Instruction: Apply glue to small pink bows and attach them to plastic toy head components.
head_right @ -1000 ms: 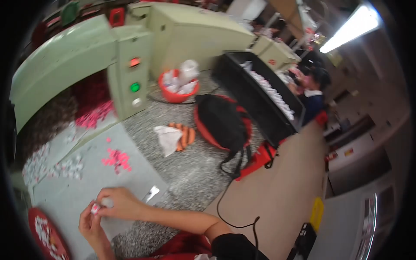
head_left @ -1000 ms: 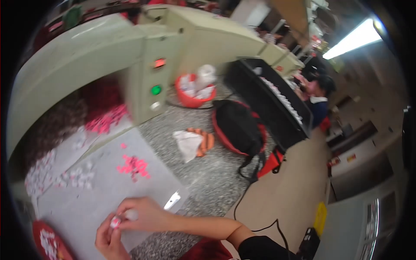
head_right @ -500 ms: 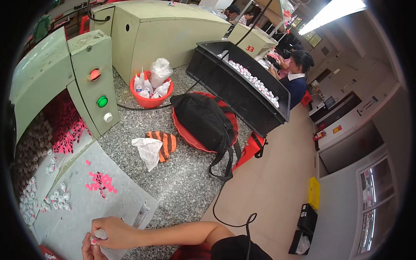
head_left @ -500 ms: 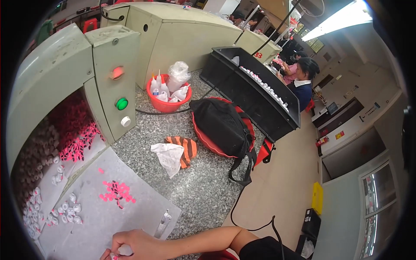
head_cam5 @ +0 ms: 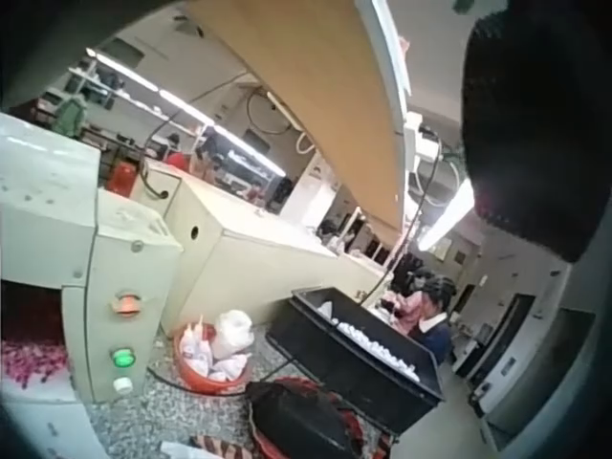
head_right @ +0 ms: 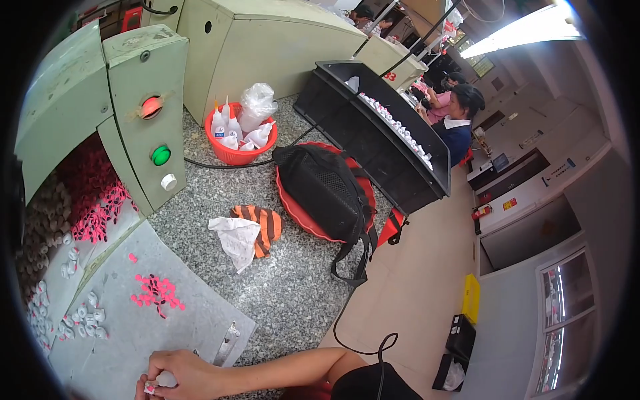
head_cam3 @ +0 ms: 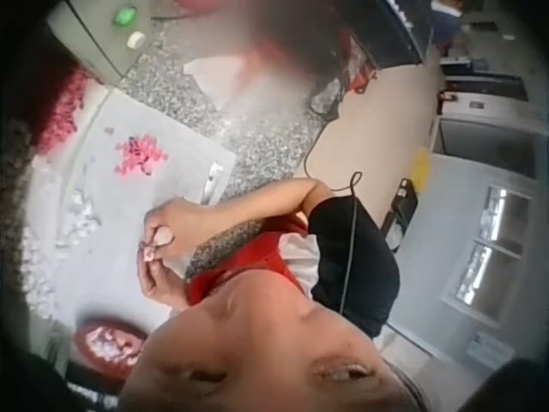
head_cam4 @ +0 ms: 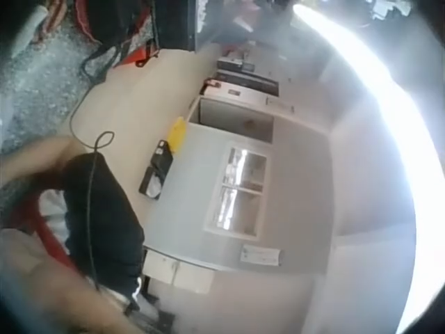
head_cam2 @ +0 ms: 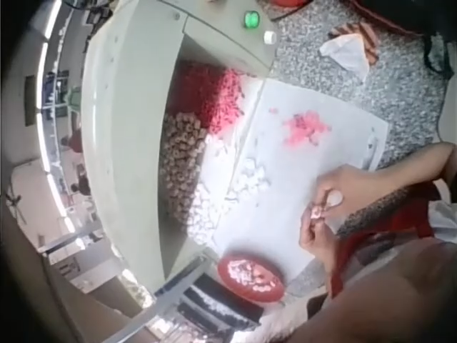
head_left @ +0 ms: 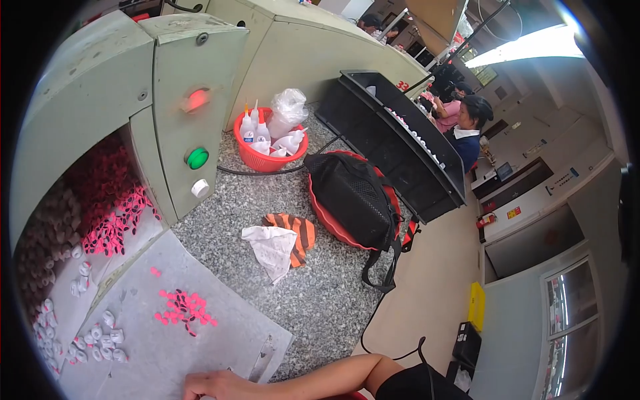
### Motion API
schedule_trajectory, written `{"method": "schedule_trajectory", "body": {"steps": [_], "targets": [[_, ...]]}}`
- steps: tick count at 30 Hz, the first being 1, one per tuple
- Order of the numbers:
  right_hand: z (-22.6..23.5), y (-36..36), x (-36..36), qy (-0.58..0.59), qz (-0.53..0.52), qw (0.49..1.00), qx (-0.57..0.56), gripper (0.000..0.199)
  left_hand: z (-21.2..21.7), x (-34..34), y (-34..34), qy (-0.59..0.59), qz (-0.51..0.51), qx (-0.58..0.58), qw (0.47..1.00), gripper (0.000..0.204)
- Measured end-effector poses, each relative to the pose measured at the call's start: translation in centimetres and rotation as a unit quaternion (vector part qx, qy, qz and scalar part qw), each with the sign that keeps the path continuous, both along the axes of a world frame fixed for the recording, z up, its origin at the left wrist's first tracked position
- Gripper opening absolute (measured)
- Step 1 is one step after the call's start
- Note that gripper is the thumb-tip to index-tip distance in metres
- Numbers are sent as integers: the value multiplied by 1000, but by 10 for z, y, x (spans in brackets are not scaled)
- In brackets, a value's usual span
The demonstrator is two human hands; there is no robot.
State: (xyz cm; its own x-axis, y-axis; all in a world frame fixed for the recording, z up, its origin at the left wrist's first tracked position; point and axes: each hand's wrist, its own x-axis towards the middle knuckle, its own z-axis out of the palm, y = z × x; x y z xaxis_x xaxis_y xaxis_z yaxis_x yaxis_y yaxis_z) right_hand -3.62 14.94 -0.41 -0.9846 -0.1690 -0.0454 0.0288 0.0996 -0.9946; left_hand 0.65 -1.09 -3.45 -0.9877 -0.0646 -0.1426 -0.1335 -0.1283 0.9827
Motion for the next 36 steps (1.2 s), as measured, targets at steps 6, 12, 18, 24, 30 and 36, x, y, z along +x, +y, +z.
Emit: {"method": "schedule_trajectory", "body": {"steps": [6, 12, 18, 24, 30, 36], "targets": [[3, 4, -3, -23, 52, 998, 8, 18, -13, 3, -14, -10, -21, -8, 1000, 24], [0, 4, -3, -25, 57, 998, 5, 18, -10, 1, -10, -20, -25, 7, 999, 22], [13, 8, -5, -87, 75, 993, 9, 19, -7, 2, -8, 24, -24, -10, 999, 20], [3, 8, -4, -37, 89, 995, 10, 19, -12, 3, -12, -9, -23, 8, 1000, 20], [1, 4, -3, 106, 44, 989, -89, 16, -13, 3, -17, -63, -52, 109, 991, 26], [7, 7, -3, 8, 85, 991, -99, 14, -2, 7, -2, -76, 43, 52, 995, 23]]}}
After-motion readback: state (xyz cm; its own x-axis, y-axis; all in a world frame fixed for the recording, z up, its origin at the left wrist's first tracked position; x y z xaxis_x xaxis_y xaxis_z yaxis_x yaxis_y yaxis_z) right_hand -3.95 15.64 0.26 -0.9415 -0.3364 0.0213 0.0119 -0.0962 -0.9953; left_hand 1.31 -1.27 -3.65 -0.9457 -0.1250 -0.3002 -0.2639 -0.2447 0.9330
